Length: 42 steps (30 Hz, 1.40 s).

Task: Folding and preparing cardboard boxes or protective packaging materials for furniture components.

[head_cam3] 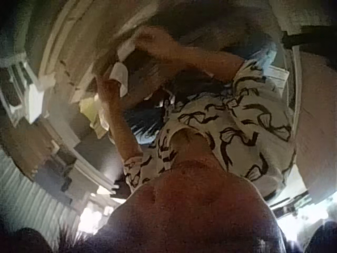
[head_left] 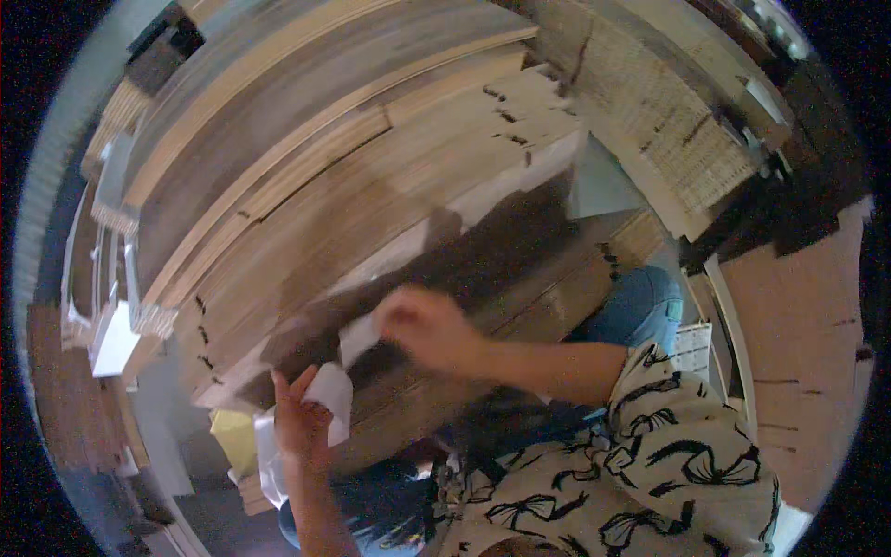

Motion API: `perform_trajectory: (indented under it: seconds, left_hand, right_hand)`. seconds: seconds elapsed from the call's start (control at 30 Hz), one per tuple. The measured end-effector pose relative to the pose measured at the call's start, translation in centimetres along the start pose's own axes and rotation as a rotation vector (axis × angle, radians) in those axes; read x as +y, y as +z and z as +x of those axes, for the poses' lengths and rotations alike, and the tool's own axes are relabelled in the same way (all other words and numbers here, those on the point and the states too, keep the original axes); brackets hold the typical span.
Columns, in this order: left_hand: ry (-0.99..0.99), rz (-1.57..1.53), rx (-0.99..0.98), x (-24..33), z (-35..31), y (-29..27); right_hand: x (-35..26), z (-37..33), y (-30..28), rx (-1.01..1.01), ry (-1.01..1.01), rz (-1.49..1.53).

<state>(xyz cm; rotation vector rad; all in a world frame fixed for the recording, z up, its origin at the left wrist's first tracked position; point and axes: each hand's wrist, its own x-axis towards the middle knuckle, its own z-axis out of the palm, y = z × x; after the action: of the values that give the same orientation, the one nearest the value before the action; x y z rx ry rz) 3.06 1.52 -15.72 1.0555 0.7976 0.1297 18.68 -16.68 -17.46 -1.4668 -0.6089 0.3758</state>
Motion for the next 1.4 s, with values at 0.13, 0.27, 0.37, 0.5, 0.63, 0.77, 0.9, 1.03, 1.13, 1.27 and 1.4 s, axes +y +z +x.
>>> perform_trajectory:
  seconds: [0.13, 0.27, 0.37, 0.5, 0.63, 0.77, 0.9, 1.03, 1.13, 1.27, 1.4]
  left_hand:
    - [0.142, 0.166, 0.008, 0.2, 0.1, 1.5]
    - [-0.01, -0.022, 0.099, -1.1, 0.1, -0.7]
    - [-0.048, -0.053, 0.185, -2.4, 0.5, -1.2]
    - [-0.039, 0.022, 0.138, -3.1, 0.3, -0.8]
    - [-0.056, 0.093, 0.217, -2.0, -0.5, 1.6]
    - [-0.058, 0.155, 0.346, -1.9, -0.3, 1.8]
    - [0.168, 0.671, 0.265, -0.6, -1.9, 4.7]
    - [-0.098, -0.063, 0.376, -1.6, -0.6, 3.2]
    - [-0.013, 0.017, 0.344, -2.4, -0.7, 1.6]
    - [0.064, 0.009, 0.285, -2.3, -1.2, 0.9]
    - [0.471, 1.024, 0.252, 0.9, -5.6, 5.2]
  right_hand:
    - [8.7, 5.0, -14.9, 0.227, 0.031, -0.376]
    - [12.3, 6.1, -29.0, 0.447, 0.075, -0.809]
    - [14.2, 6.7, -33.8, 0.591, -0.021, -0.726]
    - [16.2, 7.7, -36.4, 0.702, 0.03, -0.597]
    - [17.2, 9.2, -36.9, 0.755, 0.06, -0.747]
    - [17.0, 9.2, -37.5, 0.822, 0.187, -0.935]
    - [14.4, 9.2, -38.6, 0.872, 0.269, -1.022]
    - [13.2, 10.3, -38.6, 0.934, 0.333, -0.615]
    - [12.5, 10.4, -37.6, 0.9, 0.335, -0.554]
    - [14.1, 10.4, -40.0, 0.949, 0.345, -0.428]
    - [13.8, 10.8, -39.8, 0.984, 0.445, -0.469]
